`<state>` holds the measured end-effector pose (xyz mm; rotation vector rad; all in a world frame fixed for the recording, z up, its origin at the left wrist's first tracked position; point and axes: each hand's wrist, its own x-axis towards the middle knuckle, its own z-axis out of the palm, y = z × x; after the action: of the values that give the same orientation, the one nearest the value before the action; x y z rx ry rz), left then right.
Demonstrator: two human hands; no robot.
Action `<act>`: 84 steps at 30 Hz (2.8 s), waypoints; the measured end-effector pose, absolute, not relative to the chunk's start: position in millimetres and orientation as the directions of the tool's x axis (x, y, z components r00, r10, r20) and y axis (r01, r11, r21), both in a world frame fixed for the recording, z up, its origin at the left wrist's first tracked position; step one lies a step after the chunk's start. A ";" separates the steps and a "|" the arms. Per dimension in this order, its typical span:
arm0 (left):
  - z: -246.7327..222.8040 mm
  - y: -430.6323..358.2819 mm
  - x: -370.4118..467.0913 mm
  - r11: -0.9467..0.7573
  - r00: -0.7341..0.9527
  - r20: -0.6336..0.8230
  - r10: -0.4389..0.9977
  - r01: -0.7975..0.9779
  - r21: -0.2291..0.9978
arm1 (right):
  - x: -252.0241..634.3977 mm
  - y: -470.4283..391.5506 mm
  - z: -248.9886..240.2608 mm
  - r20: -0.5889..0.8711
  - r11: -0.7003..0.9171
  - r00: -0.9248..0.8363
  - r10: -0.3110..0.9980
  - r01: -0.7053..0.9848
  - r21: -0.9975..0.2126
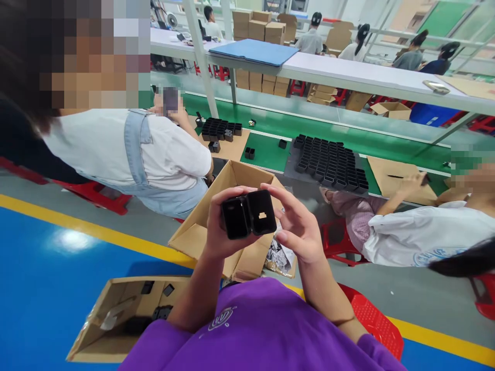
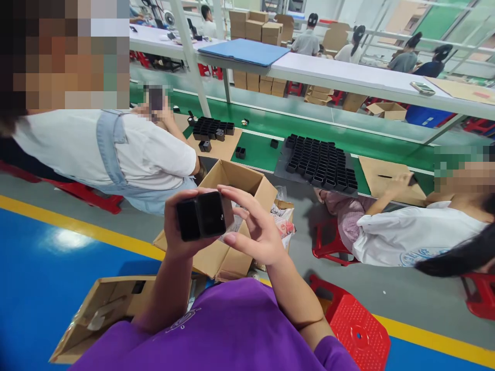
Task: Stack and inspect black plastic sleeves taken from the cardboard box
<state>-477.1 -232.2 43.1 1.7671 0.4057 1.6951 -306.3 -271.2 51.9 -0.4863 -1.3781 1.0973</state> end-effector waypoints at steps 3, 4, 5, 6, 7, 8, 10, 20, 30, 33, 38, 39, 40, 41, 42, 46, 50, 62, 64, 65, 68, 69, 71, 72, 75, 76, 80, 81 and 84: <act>41.5 -230.7 -479.3 -0.757 0.120 0.775 0.621 -0.168 0.632 | -305.4 -270.3 51.3 0.497 0.442 -0.155 0.853 -0.290 -0.849; 40.8 -229.8 -480.1 -0.767 0.124 0.784 0.608 -0.165 0.620 | -305.3 -270.2 51.1 0.493 0.441 -0.149 0.857 -0.283 -0.852; 40.1 -228.8 -480.9 -0.777 0.131 0.794 0.593 -0.167 0.608 | -305.3 -270.2 51.1 0.494 0.442 -0.144 0.858 -0.284 -0.851; 39.6 -227.8 -481.6 -0.784 0.140 0.804 0.579 -0.175 0.595 | -305.4 -270.2 51.1 0.500 0.447 -0.138 0.855 -0.292 -0.845; 39.1 -226.9 -482.3 -0.790 0.148 0.812 0.565 -0.187 0.584 | -305.5 -270.1 51.1 0.508 0.451 -0.138 0.850 -0.307 -0.838; 38.7 -226.3 -482.8 -0.791 0.157 0.816 0.556 -0.201 0.577 | -305.7 -269.8 51.3 0.518 0.455 -0.137 0.844 -0.326 -0.829; 38.8 -226.2 -483.4 -0.787 0.172 0.818 0.548 -0.225 0.575 | -305.7 -268.9 52.2 0.533 0.460 -0.126 0.836 -0.369 -0.808; 42.7 -232.1 -482.5 -0.721 0.286 0.771 0.569 -0.276 0.635 | -303.2 -262.5 65.1 0.489 0.449 0.000 0.872 -0.396 -0.801; 41.2 -231.5 -481.2 -0.744 0.307 0.758 0.576 -0.189 0.641 | -304.8 -257.4 70.7 0.430 0.443 0.117 0.895 -0.332 -0.833; 42.9 -232.5 -480.6 -0.750 0.302 0.750 0.588 -0.143 0.646 | -304.7 -258.1 68.7 0.409 0.428 0.126 0.904 -0.295 -0.855; 46.3 -235.1 -478.1 -0.756 0.249 0.734 0.631 -0.014 0.655 | -303.0 -259.6 61.5 0.443 0.453 0.092 0.892 -0.220 -0.864; 46.2 -235.6 -477.7 -0.754 0.234 0.731 0.641 0.014 0.657 | -302.1 -260.0 60.2 0.472 0.474 0.064 0.879 -0.199 -0.857; 45.7 -235.9 -477.2 -0.748 0.220 0.725 0.653 0.037 0.662 | -301.0 -260.4 59.2 0.502 0.499 0.032 0.864 -0.177 -0.848; 44.9 -236.2 -476.9 -0.741 0.212 0.718 0.663 0.050 0.669 | -299.9 -260.8 58.4 0.528 0.522 -0.005 0.849 -0.150 -0.840; 44.0 -236.3 -476.6 -0.732 0.212 0.709 0.673 0.051 0.679 | -298.8 -261.1 57.9 0.548 0.541 -0.040 0.835 -0.117 -0.833; 40.6 -237.0 -474.9 -0.701 0.231 0.679 0.697 0.017 0.713 | -296.5 -262.1 56.4 0.570 0.573 -0.091 0.816 0.012 -0.819; 42.6 -239.9 -471.3 -0.655 0.222 0.634 0.741 0.028 0.755 | -297.9 -262.5 51.1 0.548 0.552 0.090 0.832 -0.021 -0.834; 58.1 -241.5 -464.7 -0.765 0.200 0.738 0.645 0.160 0.625 | -294.6 -261.8 46.7 0.551 0.561 0.107 0.827 -0.189 -0.806; 58.8 -241.1 -463.6 -0.781 0.204 0.753 0.625 0.155 0.606 | -294.5 -262.7 46.1 0.544 0.547 0.065 0.836 -0.166 -0.821; 58.9 -241.0 -463.1 -0.782 0.207 0.754 0.623 0.154 0.604 | -294.6 -263.2 45.5 0.540 0.540 0.044 0.840 -0.158 -0.827; 58.6 -240.8 -462.5 -0.785 0.217 0.754 0.620 0.160 0.599 | -294.9 -264.3 44.1 0.529 0.522 -0.003 0.848 -0.167 -0.837; 58.4 -240.7 -462.5 -0.788 0.222 0.757 0.615 0.164 0.593 | -294.9 -264.7 43.9 0.522 0.512 -0.014 0.853 -0.176 -0.841; 58.1 -240.7 -462.9 -0.797 0.236 0.761 0.604 0.175 0.578 | -294.9 -265.7 43.9 0.496 0.484 -0.026 0.868 -0.186 -0.855; 58.1 -240.7 -463.1 -0.800 0.243 0.762 0.600 0.178 0.573 | -294.9 -266.1 44.0 0.479 0.465 -0.030 0.878 -0.190 -0.865; 58.6 -240.7 -463.0 -0.812 0.262 0.769 0.583 0.172 0.557 | -295.1 -266.5 44.6 0.425 0.412 -0.025 0.905 -0.203 -0.888; 58.7 -240.6 -462.7 -0.820 0.269 0.775 0.571 0.168 0.547 | -295.3 -266.1 45.0 0.414 0.403 -0.018 0.910 -0.200 -0.893; 58.2 -240.0 -461.4 -0.853 0.304 0.798 0.521 0.151 0.499 | -297.0 -262.3 49.5 0.401 0.402 0.039 0.915 -0.154 -0.903; 57.9 -239.9 -461.3 -0.855 0.307 0.799 0.517 0.148 0.496 | -297.4 -261.1 51.5 0.400 0.404 0.051 0.915 -0.138 -0.904; 57.8 -239.7 -461.2 -0.856 0.315 0.797 0.515 0.141 0.498 | -298.7 -257.9 59.0 0.386 0.391 0.062 0.920 -0.098 -0.915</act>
<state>-461.2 -239.7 57.8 2.2506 0.5879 1.5545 -298.7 -257.9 59.0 -0.8557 -1.2634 0.9328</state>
